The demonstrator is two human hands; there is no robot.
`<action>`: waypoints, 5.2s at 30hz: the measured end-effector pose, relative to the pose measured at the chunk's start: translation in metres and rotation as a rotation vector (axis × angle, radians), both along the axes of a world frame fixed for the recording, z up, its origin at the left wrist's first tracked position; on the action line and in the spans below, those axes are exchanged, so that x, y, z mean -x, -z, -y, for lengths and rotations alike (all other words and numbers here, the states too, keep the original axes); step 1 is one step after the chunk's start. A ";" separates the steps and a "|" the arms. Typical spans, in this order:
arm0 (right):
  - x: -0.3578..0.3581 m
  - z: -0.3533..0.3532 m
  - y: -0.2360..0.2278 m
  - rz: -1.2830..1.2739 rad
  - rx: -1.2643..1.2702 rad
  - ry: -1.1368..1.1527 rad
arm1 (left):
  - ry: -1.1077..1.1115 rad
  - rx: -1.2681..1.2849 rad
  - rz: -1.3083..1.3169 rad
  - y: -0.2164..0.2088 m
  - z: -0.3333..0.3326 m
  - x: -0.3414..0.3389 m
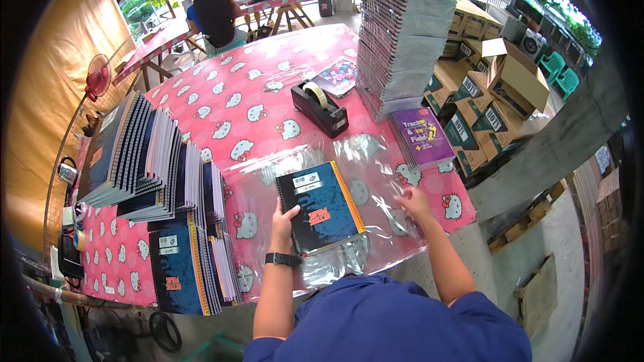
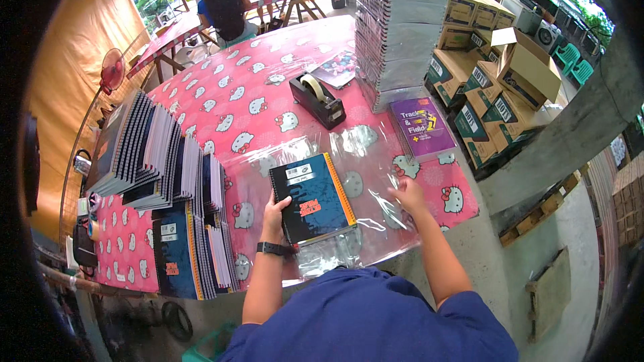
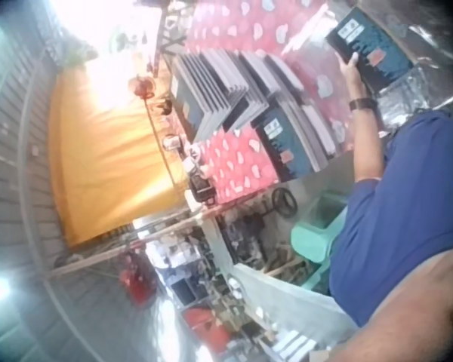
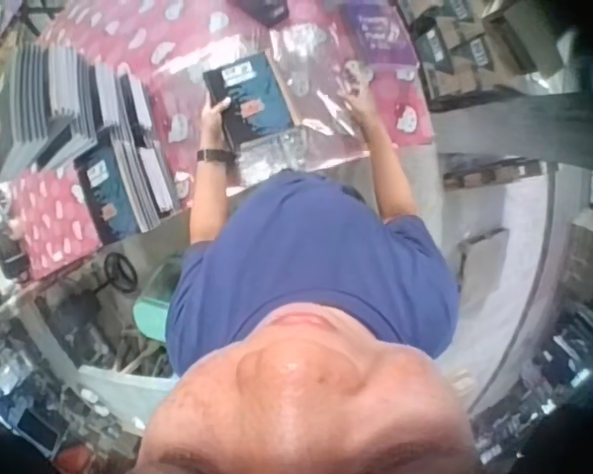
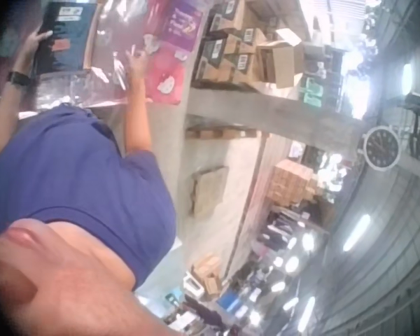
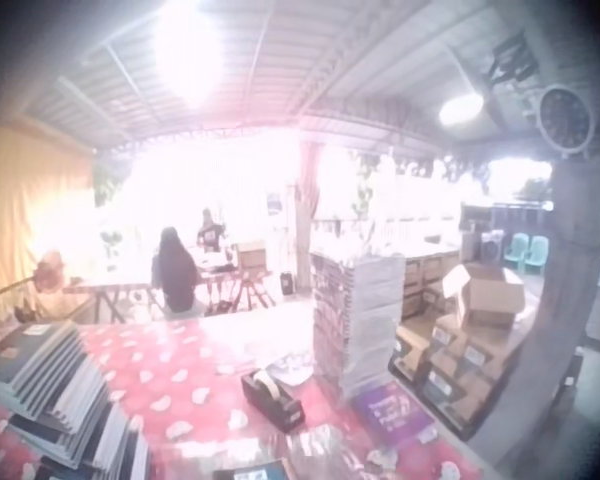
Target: The person places a notebook into a plastic bag, folds the edges of the bag, and secures them with tape using a dispenser.
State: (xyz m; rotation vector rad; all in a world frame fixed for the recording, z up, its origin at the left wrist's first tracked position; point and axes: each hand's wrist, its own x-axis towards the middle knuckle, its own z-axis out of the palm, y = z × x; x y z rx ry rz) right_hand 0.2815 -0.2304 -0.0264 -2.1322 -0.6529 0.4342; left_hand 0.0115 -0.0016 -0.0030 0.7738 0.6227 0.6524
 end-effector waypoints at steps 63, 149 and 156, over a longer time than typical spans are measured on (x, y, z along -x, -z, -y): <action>0.089 -0.078 -0.020 -0.749 -0.269 -0.430 | -0.276 -1.101 -0.855 0.032 0.083 0.061; 0.133 -0.111 -0.033 0.784 0.306 -0.682 | -0.147 -0.800 -0.946 0.016 0.029 -0.003; 0.128 -0.111 -0.039 0.705 0.293 -0.704 | -0.513 -1.445 -1.526 0.025 -0.015 0.069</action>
